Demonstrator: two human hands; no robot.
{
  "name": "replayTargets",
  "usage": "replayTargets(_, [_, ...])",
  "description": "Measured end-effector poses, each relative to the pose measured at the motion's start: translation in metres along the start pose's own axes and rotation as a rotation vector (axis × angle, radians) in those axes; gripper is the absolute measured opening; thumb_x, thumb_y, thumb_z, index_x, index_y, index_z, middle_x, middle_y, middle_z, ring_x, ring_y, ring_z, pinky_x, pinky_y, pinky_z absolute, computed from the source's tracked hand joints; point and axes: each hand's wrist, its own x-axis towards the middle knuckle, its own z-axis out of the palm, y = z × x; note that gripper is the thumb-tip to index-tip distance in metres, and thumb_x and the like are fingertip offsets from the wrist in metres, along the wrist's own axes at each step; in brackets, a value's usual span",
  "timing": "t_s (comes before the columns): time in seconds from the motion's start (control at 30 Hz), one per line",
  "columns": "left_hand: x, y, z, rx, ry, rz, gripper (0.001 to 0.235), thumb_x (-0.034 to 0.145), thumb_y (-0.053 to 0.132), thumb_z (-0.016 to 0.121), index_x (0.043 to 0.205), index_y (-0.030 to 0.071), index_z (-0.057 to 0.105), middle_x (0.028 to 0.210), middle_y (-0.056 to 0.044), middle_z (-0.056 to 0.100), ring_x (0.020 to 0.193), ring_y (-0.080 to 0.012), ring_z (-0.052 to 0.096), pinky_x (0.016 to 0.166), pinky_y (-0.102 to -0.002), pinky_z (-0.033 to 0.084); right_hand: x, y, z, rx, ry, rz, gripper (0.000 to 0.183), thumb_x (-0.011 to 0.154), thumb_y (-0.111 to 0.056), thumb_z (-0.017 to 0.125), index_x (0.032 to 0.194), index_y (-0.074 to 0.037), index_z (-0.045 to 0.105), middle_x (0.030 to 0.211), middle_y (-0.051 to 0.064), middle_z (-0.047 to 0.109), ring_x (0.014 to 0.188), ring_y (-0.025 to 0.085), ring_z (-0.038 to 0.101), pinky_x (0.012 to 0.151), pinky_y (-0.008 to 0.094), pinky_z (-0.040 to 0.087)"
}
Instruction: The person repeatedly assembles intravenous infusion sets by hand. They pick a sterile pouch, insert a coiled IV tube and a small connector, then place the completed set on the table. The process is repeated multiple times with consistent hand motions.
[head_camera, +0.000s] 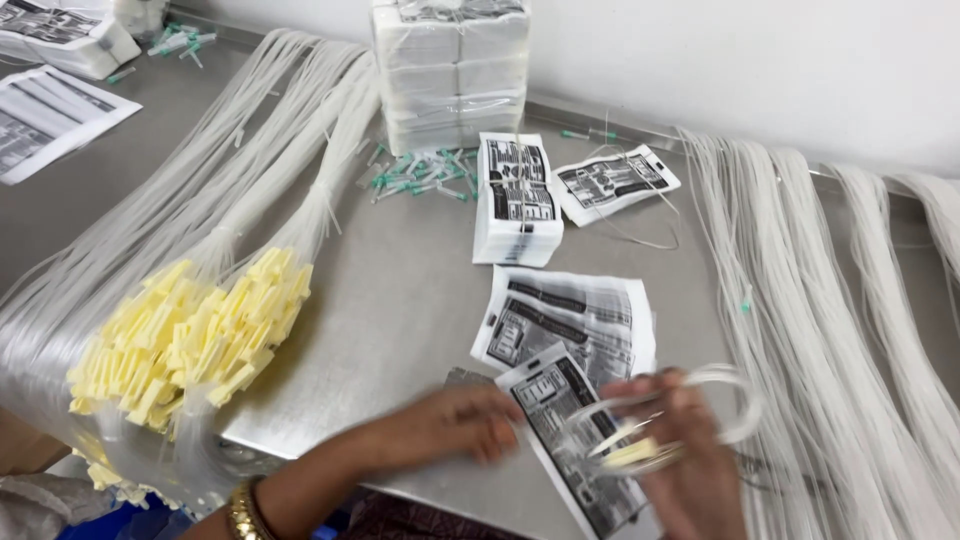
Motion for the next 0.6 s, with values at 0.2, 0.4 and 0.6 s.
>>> replayTargets(0.2, [0.040, -0.032, -0.123, 0.279, 0.766, 0.441, 0.017, 0.096, 0.011, 0.061, 0.110, 0.003, 0.068, 0.101, -0.005, 0.072, 0.095, -0.0122, 0.067, 0.090, -0.027, 0.055, 0.058, -0.025, -0.048, 0.018, 0.278, -0.043, 0.017, 0.104, -0.024, 0.051, 0.111, -0.010, 0.058, 0.112, 0.009, 0.065, 0.123, 0.027, 0.059, 0.107, 0.049, 0.046])
replayTargets(0.4, [0.072, -0.027, -0.185, 0.194, 0.993, 0.469, 0.013, 0.104, 0.013, 0.062, 0.111, 0.002, 0.066, 0.103, -0.003, 0.070, 0.095, -0.0106, 0.063, 0.085, -0.026, 0.051, 0.059, -0.026, -0.066, 0.083, 0.229, -0.082, 0.017, 0.103, -0.018, 0.057, 0.114, -0.005, 0.059, 0.113, 0.012, 0.064, 0.121, 0.031, 0.060, 0.108, 0.047, 0.048])
replayTargets(0.6, [0.118, -0.012, -0.249, 0.561, 1.244, 0.595, 0.011, 0.099, 0.012, 0.069, 0.104, 0.003, 0.070, 0.099, -0.008, 0.071, 0.086, -0.0152, 0.070, 0.079, -0.027, 0.056, 0.070, -0.003, -0.110, 0.049, 0.295, 0.023, 0.018, 0.106, -0.022, 0.052, 0.116, -0.009, 0.059, 0.116, 0.013, 0.065, 0.121, 0.030, 0.059, 0.105, 0.050, 0.046])
